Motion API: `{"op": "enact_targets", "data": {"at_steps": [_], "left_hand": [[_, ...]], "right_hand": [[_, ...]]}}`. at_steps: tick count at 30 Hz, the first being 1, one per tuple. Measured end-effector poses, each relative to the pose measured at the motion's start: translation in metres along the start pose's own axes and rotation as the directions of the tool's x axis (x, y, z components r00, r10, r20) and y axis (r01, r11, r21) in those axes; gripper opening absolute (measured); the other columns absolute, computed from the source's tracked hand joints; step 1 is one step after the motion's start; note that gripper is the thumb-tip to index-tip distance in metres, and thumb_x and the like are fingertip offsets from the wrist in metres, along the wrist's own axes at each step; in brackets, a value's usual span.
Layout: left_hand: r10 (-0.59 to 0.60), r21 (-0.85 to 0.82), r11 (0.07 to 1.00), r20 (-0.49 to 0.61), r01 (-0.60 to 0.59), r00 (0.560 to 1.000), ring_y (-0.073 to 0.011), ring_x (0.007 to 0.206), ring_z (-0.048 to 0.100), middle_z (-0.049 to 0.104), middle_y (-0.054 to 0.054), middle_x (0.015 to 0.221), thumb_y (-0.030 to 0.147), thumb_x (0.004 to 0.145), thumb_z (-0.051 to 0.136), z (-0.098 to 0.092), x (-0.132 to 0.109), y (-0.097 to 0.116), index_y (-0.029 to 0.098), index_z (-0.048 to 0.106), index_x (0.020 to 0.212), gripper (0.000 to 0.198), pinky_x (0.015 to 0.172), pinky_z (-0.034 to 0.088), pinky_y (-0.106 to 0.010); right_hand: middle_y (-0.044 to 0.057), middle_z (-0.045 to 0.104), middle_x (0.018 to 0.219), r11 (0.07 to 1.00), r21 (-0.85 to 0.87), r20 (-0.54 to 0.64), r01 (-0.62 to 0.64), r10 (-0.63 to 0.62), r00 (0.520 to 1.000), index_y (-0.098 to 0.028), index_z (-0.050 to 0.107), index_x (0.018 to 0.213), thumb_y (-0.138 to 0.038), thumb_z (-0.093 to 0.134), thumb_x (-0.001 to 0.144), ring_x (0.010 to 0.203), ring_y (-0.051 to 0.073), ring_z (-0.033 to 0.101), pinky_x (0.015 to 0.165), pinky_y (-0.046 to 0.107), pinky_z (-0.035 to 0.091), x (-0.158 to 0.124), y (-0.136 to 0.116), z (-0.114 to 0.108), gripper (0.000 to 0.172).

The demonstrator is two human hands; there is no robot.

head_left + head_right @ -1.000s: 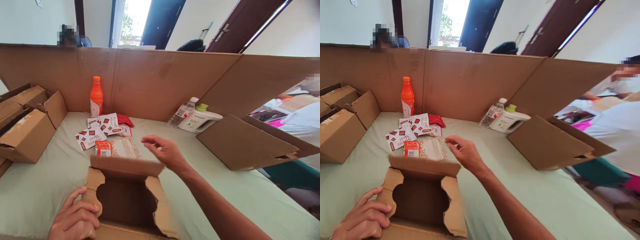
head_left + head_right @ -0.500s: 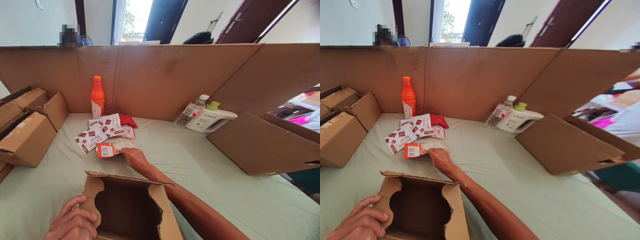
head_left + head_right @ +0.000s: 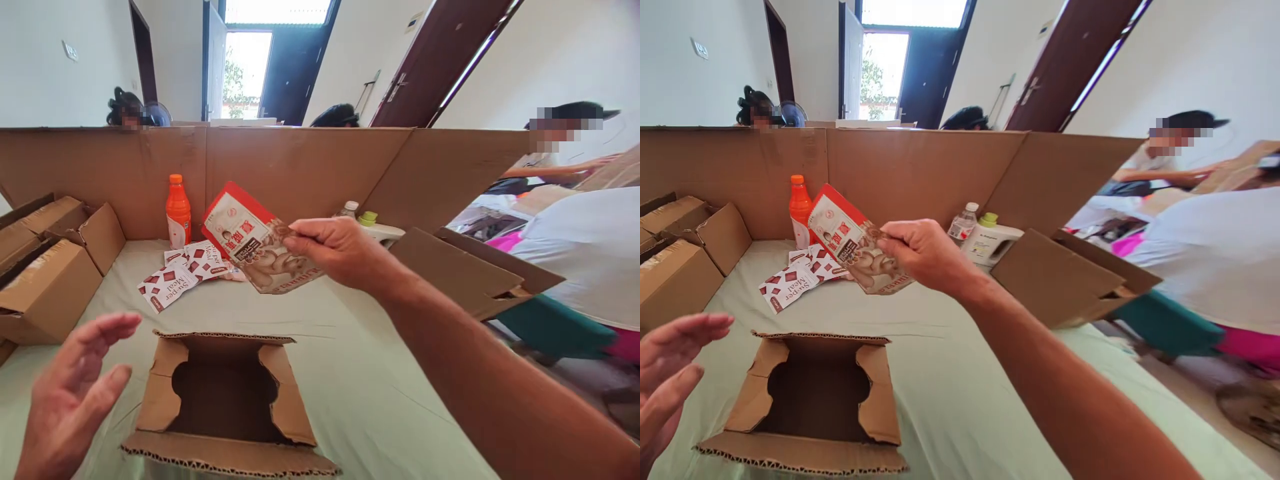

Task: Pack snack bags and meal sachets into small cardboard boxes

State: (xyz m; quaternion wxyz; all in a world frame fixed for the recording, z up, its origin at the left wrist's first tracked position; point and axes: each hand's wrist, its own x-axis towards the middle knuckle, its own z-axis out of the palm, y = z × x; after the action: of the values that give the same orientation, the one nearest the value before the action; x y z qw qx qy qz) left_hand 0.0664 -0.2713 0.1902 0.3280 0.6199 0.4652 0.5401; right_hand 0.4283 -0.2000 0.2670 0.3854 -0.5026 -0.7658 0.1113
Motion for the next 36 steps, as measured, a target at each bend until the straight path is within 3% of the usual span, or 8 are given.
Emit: {"op": "enact_targets", "data": {"at_steps": [6,10,14,17,19,23,28,36], "left_hand": [[0.293,-0.204,0.938,0.045,-0.279,0.955,-0.0315,0.145,0.043,0.048,-0.009,0.155,0.039,0.075,0.086,0.021,0.062,0.008,0.035,0.045,0.148,0.084,0.117,0.041,-0.049],[0.089,-0.332,0.943,0.184,-0.023,0.979,-0.0368,0.144,0.045,0.047,-0.014,0.157,0.05,0.066,0.091,0.023,0.07,0.005,0.032,0.035,0.153,0.105,0.112,0.046,-0.053],[-0.053,-0.441,0.865,0.391,0.238,0.919,-0.0401,0.119,0.068,0.069,-0.015,0.133,0.057,0.064,0.09,0.025,0.051,0.007,0.028,0.046,0.149,0.099,0.094,0.06,-0.053],[-0.048,-0.5,0.841,0.312,0.207,0.949,-0.0359,0.102,0.075,0.08,-0.012,0.106,0.05,0.068,0.089,0.027,0.038,0.012,0.021,0.07,0.125,0.067,0.085,0.065,-0.045],[-0.075,-0.539,0.829,0.155,0.148,0.985,-0.0304,0.091,0.078,0.081,-0.009,0.096,0.044,0.068,0.089,0.027,0.033,0.016,0.02,0.075,0.115,0.055,0.078,0.067,-0.038],[-0.1,-0.577,0.816,-0.12,0.012,0.988,-0.0261,0.085,0.078,0.081,-0.005,0.088,0.041,0.064,0.092,0.025,0.03,0.02,0.021,0.075,0.116,0.058,0.079,0.066,-0.033],[-0.035,-0.511,0.858,-0.14,-0.042,0.99,-0.0274,0.084,0.078,0.081,-0.008,0.089,0.044,0.069,0.088,0.027,0.021,0.01,0.019,0.077,0.11,0.049,0.08,0.066,-0.037],[0.111,-0.451,0.892,0.169,-0.024,0.979,-0.0348,0.109,0.073,0.075,-0.014,0.119,0.045,0.073,0.086,-0.001,0.008,-0.005,0.027,0.067,0.129,0.061,0.09,0.063,-0.046]], "right_hand": [[-0.004,0.052,0.06,0.968,-0.008,0.347,0.252,-0.233,0.908,-0.019,0.062,0.072,-0.022,0.053,0.094,0.054,0.009,0.043,0.054,0.025,0.033,0.018,-0.076,-0.031,0.024],[-0.006,0.057,0.062,0.884,0.011,0.509,0.468,-0.408,0.758,-0.02,0.069,0.081,-0.016,0.055,0.095,0.052,0.008,0.043,0.056,0.025,0.034,0.021,-0.101,-0.022,0.02],[-0.005,0.059,0.063,0.813,-0.073,0.514,0.577,-0.466,0.721,-0.02,0.07,0.08,-0.015,0.053,0.097,0.055,0.008,0.045,0.061,0.025,0.037,0.027,-0.114,-0.009,0.024],[-0.003,0.066,0.073,0.785,-0.137,0.352,0.604,-0.531,0.771,-0.021,0.071,0.085,-0.016,0.057,0.095,0.066,0.012,0.056,0.072,0.029,0.045,0.03,-0.119,-0.001,0.018],[0.0,0.071,0.083,0.792,-0.202,0.048,0.576,-0.579,0.814,-0.022,0.07,0.088,-0.016,0.06,0.095,0.079,0.016,0.063,0.081,0.034,0.048,0.025,-0.12,0.006,0.014],[0.006,0.074,0.097,0.857,-0.217,-0.449,0.467,-0.512,0.732,-0.022,0.069,0.098,-0.021,0.065,0.093,0.091,0.02,0.068,0.084,0.037,0.052,-0.002,-0.115,0.027,0.006],[0.006,0.075,0.094,0.978,0.079,-0.125,0.193,-0.182,0.975,-0.019,0.068,0.104,-0.044,0.078,0.08,0.08,0.021,0.067,0.073,0.035,0.056,-0.021,-0.105,0.065,0.036],[-0.002,0.066,0.068,0.804,0.56,0.02,0.199,-0.253,0.967,-0.019,0.071,0.078,-0.032,0.069,0.091,0.059,0.011,0.056,0.056,0.022,0.048,-0.03,-0.1,0.085,0.019]]}}
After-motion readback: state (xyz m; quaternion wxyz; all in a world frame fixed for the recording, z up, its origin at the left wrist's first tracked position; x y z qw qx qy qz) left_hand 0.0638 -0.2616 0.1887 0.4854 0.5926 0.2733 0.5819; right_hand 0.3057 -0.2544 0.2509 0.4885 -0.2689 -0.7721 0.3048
